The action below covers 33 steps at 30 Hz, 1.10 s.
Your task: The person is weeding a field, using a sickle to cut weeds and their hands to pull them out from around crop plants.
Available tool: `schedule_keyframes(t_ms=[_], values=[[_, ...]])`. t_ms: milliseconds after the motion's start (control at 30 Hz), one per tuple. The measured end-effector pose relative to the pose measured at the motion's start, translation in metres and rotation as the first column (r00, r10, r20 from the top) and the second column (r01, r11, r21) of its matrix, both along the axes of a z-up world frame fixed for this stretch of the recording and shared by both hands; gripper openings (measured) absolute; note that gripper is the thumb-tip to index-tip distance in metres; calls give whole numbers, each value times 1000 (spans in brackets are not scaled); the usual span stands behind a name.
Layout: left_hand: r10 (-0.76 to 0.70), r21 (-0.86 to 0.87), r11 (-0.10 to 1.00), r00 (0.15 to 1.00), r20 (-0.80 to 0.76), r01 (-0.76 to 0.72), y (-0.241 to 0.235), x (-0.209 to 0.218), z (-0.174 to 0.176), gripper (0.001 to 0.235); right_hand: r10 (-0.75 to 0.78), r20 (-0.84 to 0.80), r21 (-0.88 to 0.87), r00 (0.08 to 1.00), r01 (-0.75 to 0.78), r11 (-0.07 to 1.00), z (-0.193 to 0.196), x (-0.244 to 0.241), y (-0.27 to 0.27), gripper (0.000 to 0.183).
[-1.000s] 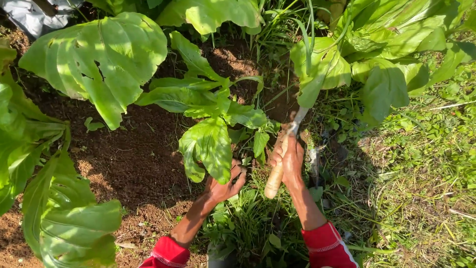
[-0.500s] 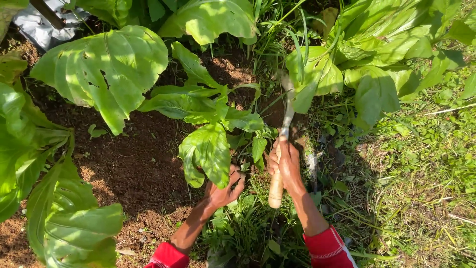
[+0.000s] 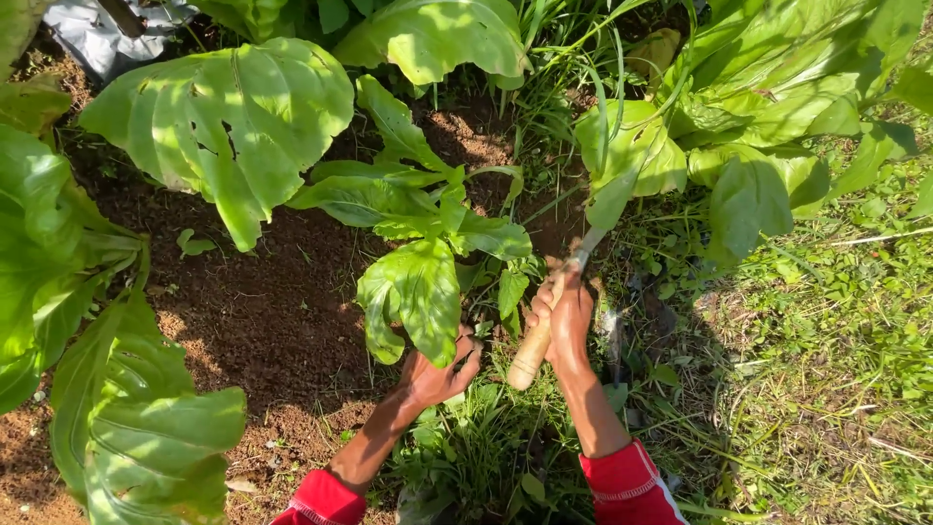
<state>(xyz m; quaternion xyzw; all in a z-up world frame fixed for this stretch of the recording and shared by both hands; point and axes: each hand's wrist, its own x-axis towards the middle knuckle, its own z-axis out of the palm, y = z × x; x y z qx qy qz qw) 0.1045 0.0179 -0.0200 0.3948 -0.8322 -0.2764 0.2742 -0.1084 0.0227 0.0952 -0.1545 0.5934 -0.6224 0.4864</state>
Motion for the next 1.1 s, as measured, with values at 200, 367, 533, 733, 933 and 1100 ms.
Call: schedule_keyframes(t_ms=[200,367,533,733,933,1100], values=[[-41,-58,997,999,11,41,0,4,12,26,50,2,-6,999,-50,999,3,4,-12,33],[-67,-99,993,997,35,70,-2,3,21,21,-11,-8,-4,1000,11,1000,13,-2,-12,37],[-114,-142,983,992,54,120,-4,4,33,18,68,-81,27,994,-66,997,6,-6,-12,36],[-133,-173,974,988,81,146,0,11,43,15,64,-28,43,998,-63,997,6,-16,-15,37],[-153,-181,972,988,17,153,3,6,45,17,111,-37,77,993,-108,991,-1,-10,3,36],[-143,-163,976,989,29,146,-6,11,1,14,112,-97,37,989,-109,993,19,-15,-11,30]])
